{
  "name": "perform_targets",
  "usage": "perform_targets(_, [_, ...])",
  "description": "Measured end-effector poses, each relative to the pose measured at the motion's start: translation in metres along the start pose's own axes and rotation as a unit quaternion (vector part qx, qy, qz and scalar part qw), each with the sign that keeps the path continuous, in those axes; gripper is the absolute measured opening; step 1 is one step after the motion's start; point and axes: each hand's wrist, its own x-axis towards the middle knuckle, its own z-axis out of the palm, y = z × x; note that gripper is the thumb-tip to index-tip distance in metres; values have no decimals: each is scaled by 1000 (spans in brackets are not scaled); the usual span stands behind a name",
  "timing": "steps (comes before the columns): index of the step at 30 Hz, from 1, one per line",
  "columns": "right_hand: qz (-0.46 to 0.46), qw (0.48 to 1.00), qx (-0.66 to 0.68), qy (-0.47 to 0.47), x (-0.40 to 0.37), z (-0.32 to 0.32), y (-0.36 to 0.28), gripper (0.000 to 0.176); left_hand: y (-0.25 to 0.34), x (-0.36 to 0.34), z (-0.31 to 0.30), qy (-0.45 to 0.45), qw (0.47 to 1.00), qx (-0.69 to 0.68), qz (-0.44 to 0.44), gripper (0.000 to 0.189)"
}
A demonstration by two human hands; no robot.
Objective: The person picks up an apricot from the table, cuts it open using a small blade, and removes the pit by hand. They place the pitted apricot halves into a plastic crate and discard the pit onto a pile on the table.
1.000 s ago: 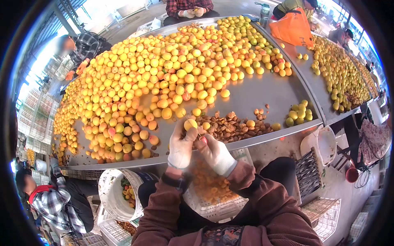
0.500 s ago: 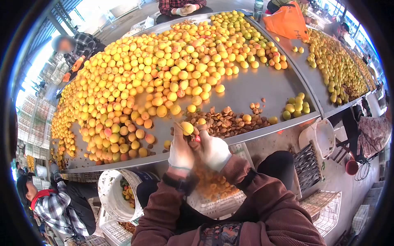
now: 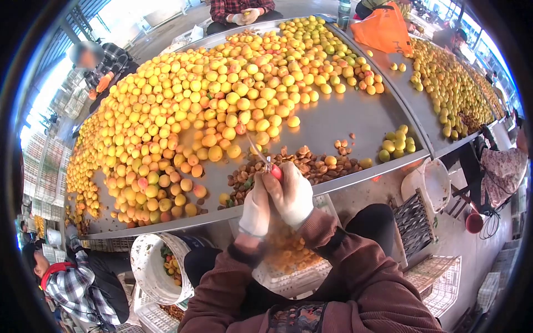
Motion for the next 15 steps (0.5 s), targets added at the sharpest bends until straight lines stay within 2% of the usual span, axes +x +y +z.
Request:
perform_targets(1, [0,1000,0,-2,-1,2,0,28,-3,-1,-3,12,986,153,67,39])
perform_targets(2, [29,999,31,-13,0,4,0,27,-6,0,-4,14,986,152,68,39])
perform_targets(4, [56,996,62,-25,0,9,2,26,-13,6,-5,68,947,262,170,22])
perform_targets(5, [63,996,61,-12,-3,14,4,25,-20,10,-4,69,947,263,171,22])
perform_targets(7, [74,995,66,0,-4,16,1,25,-34,17,-1,92,979,61,171,19])
perform_targets(8, [75,995,65,0,-3,15,3,25,-38,19,-1,92,979,61,170,19])
perform_targets(10, [26,999,26,-37,-2,13,9,25,-37,20,1,77,988,-129,45,22])
perform_targets(11, [5,999,17,-44,-1,15,14,25,-31,16,-1,65,992,-36,98,21])
perform_targets(12, [7,999,17,-45,1,14,15,25,-23,14,-3,65,993,-36,97,21])
perform_targets(13, [-19,998,-10,-61,2,12,15,25,-6,12,-4,75,974,-188,-103,22])
perform_targets(14, [-44,995,-36,-77,2,10,16,25,3,11,-4,81,894,-327,-296,23])
perform_targets(15, [-54,995,-32,-79,2,9,18,23,4,10,-4,77,926,-252,-272,25])
